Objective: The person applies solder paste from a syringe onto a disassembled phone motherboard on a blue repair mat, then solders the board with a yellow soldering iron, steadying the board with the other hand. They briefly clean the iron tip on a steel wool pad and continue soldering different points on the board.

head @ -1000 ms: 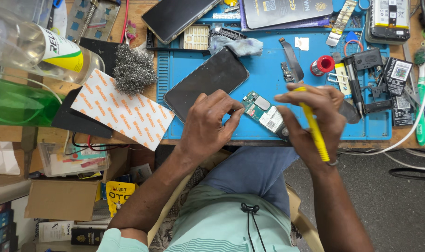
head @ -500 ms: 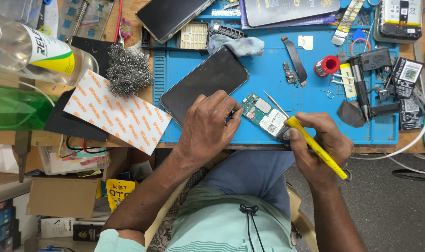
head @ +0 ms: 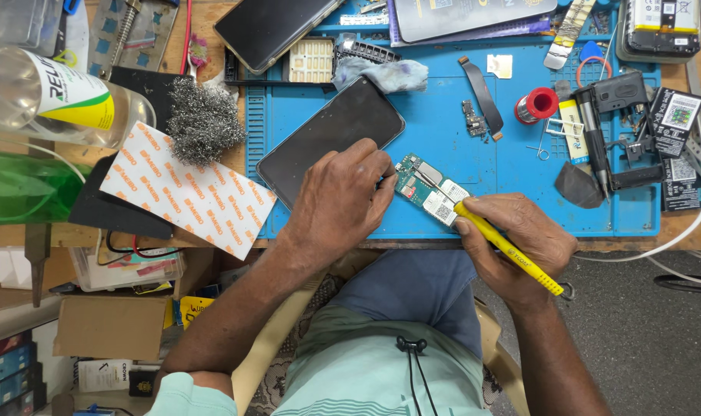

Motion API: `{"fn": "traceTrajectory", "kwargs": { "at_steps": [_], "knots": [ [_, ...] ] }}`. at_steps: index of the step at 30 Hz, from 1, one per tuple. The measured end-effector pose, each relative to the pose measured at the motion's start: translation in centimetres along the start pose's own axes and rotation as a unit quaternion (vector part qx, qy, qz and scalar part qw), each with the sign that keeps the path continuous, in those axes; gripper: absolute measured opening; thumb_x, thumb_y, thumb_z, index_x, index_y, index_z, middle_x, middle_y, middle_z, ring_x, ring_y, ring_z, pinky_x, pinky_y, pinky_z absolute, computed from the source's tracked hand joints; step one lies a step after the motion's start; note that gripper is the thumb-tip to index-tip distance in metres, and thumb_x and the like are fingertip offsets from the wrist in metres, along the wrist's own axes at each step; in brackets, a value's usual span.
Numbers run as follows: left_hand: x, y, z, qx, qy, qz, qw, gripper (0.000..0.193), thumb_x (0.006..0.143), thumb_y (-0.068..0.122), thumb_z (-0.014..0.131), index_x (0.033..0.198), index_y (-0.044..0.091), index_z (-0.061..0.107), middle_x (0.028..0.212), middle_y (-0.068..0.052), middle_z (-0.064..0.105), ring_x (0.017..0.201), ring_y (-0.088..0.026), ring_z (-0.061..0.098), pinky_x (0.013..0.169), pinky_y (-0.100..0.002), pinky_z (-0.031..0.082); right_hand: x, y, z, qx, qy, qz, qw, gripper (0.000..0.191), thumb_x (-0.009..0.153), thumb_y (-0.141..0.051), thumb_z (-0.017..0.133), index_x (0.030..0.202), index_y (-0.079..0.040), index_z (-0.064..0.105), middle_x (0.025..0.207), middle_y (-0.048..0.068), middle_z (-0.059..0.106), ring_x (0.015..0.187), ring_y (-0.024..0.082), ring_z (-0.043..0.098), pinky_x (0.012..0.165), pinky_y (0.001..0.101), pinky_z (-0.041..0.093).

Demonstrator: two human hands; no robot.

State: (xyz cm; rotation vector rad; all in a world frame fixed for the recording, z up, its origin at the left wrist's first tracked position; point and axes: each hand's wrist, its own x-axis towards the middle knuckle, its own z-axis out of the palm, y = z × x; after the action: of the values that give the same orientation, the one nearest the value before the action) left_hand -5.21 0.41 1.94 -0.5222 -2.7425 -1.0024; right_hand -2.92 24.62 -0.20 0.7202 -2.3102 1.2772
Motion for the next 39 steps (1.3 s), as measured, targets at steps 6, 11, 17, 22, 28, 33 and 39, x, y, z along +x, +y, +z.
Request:
{"fn": "traceTrajectory", "kwargs": {
  "at_steps": [6,11,17,22,28,33,39],
  "knots": [
    [0.9,-0.1,-0.7,-0.015,-0.035,-0.003,0.999,0.013,0.092,0.011,0.068,0.088,-0.001,0.067,0.084,-0.014,0.061,0.073,-0.033,0.066,0.069,-0.046,0.053,0.0,-0.2,-0.1,-0.009,-0.009,0.001,1.000,0.023,0.091,-0.001,0.082,0.111,-0.001,0.072,0.102,0.013,0.076,0.095,0.024,0.076,0.079,0.0306,0.062],
    [1.4,-0.3,-0.8,-0.015,-0.042,-0.003,0.999,0.012,0.090,0.011,0.068,0.086,0.000,0.069,0.084,-0.014,0.063,0.075,-0.033,0.069,0.070,-0.046,0.055,0.3,-0.6,0.0,-0.016,-0.009,0.002,1.000,0.024,0.089,0.001,0.083,0.111,-0.002,0.072,0.101,0.013,0.076,0.094,0.023,0.076,0.079,0.0306,0.061],
    [1.5,-0.3,-0.8,-0.012,-0.058,-0.011,0.998,0.013,0.090,0.012,0.068,0.086,0.000,0.069,0.083,-0.013,0.064,0.075,-0.031,0.070,0.069,-0.045,0.056,0.6,-0.9,0.1,-0.021,-0.012,-0.008,1.000,0.025,0.088,0.001,0.083,0.110,-0.002,0.072,0.101,0.011,0.075,0.092,0.022,0.075,0.078,0.0307,0.060],
    [1.8,-0.4,-0.9,0.000,-0.075,-0.021,0.997,0.014,0.090,0.013,0.068,0.084,0.000,0.069,0.081,-0.013,0.064,0.071,-0.031,0.070,0.067,-0.045,0.056,0.9,-1.0,0.3,-0.017,-0.018,-0.014,1.000,0.024,0.087,0.001,0.083,0.107,-0.003,0.072,0.100,0.011,0.075,0.091,0.021,0.074,0.076,0.0297,0.060],
    [2.1,-0.4,-0.8,0.006,-0.094,-0.036,0.995,0.014,0.090,0.012,0.065,0.083,0.000,0.069,0.080,-0.013,0.066,0.069,-0.027,0.072,0.065,-0.043,0.059,1.1,-1.1,0.4,-0.026,-0.027,-0.018,0.999,0.023,0.086,0.001,0.083,0.106,-0.003,0.073,0.100,0.010,0.075,0.091,0.020,0.074,0.079,0.0311,0.060],
    [2.1,-0.3,-0.8,0.004,-0.080,-0.022,0.997,0.014,0.089,0.011,0.067,0.082,0.000,0.070,0.079,-0.013,0.066,0.069,-0.029,0.072,0.065,-0.044,0.058,1.0,-1.1,0.3,-0.028,-0.028,-0.016,0.999,0.023,0.086,0.001,0.083,0.106,-0.003,0.073,0.100,0.010,0.075,0.091,0.020,0.074,0.080,0.0314,0.060],
    [2.2,-0.2,-0.8,0.001,-0.073,-0.016,0.997,0.013,0.088,0.011,0.067,0.082,0.000,0.069,0.079,-0.014,0.065,0.070,-0.029,0.072,0.066,-0.044,0.058,1.1,-1.0,0.4,-0.032,-0.030,-0.019,0.999,0.024,0.085,0.000,0.084,0.106,-0.003,0.073,0.100,0.010,0.075,0.091,0.021,0.074,0.079,0.0318,0.060]
  ]
}}
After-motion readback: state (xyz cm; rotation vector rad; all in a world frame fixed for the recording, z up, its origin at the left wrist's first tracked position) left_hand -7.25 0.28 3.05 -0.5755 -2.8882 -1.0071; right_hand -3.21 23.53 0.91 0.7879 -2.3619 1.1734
